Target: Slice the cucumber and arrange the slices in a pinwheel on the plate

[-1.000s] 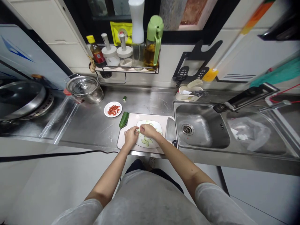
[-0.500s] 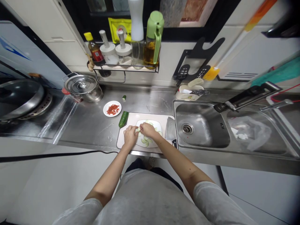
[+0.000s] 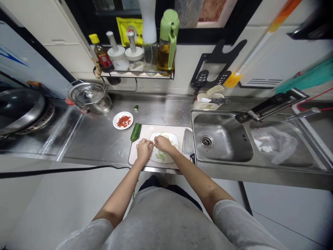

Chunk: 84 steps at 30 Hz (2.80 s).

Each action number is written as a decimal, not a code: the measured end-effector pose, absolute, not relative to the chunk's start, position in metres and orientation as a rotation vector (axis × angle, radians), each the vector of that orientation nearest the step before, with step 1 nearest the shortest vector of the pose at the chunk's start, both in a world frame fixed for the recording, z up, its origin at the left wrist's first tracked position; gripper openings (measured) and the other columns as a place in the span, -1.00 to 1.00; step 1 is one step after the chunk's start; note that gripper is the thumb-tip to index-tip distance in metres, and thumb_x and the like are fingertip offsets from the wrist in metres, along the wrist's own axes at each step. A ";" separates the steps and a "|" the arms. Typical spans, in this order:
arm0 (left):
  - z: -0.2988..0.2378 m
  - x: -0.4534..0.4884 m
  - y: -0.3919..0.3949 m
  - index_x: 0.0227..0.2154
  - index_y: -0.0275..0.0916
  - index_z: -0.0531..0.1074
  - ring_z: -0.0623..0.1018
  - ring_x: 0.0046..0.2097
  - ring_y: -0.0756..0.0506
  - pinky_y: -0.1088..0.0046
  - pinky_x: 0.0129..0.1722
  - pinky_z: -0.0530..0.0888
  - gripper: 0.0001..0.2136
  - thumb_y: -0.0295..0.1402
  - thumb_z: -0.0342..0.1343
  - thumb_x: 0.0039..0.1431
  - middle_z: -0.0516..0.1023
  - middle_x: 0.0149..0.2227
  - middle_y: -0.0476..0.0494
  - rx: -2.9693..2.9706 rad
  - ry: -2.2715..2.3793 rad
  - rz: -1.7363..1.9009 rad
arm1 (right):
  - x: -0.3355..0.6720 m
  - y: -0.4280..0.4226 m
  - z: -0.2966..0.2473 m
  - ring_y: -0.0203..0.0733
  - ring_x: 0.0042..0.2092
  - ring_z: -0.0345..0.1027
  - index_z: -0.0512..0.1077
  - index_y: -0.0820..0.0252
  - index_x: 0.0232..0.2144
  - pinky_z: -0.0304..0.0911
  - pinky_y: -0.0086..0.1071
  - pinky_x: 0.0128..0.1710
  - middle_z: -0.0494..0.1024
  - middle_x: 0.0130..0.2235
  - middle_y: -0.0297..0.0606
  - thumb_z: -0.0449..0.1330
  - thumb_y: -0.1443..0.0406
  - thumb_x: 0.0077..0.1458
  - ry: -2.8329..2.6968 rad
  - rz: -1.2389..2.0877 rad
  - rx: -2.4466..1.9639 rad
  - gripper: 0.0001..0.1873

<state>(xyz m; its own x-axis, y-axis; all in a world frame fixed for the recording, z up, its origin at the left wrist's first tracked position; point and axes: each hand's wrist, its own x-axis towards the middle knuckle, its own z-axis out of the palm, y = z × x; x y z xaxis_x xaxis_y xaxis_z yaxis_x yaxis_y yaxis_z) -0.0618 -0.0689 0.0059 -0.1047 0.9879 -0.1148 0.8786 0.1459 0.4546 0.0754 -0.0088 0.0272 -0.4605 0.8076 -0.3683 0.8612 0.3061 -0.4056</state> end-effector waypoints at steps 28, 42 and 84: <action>0.009 -0.063 -0.056 -0.23 -0.08 0.52 0.39 -0.02 -0.19 0.24 -0.04 0.24 -0.83 -0.21 0.15 0.13 0.43 -0.18 -0.14 1.754 2.043 0.317 | 0.083 -0.020 0.031 -0.15 -0.18 0.37 0.37 0.20 -0.17 0.17 -0.40 -0.31 0.50 -0.16 -0.12 -0.01 0.35 0.21 2.232 -0.793 1.766 -0.81; 0.010 -0.060 -0.058 -0.25 -0.10 0.50 0.37 -0.02 -0.21 0.23 -0.04 0.22 -0.84 -0.21 0.14 0.14 0.43 -0.16 -0.16 1.797 2.071 0.294 | 0.093 -0.024 0.035 -0.23 -0.23 0.33 0.39 0.15 -0.21 0.11 -0.46 -0.34 0.51 -0.24 -0.25 -0.05 0.20 0.24 2.435 -0.956 1.968 -0.75; 0.020 -0.054 -0.085 -0.25 -0.10 0.54 0.42 -0.07 -0.18 0.22 -0.05 0.19 -0.82 -0.22 0.06 0.21 0.48 -0.19 -0.15 1.616 2.284 0.536 | 0.172 -0.052 0.028 -0.24 -0.24 0.32 0.42 0.13 -0.20 -0.04 -0.42 -0.41 0.48 -0.22 -0.23 -0.12 0.25 0.31 2.404 -0.571 1.725 -0.69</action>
<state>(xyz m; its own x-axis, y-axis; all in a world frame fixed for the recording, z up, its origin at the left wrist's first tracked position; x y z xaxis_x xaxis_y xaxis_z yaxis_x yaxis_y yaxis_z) -0.0541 -0.0854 0.0198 -0.3276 0.9445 -0.0225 0.8360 0.3009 0.4588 0.1725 -0.0517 0.0278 -0.3393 0.8852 -0.3181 0.9338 0.2761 -0.2277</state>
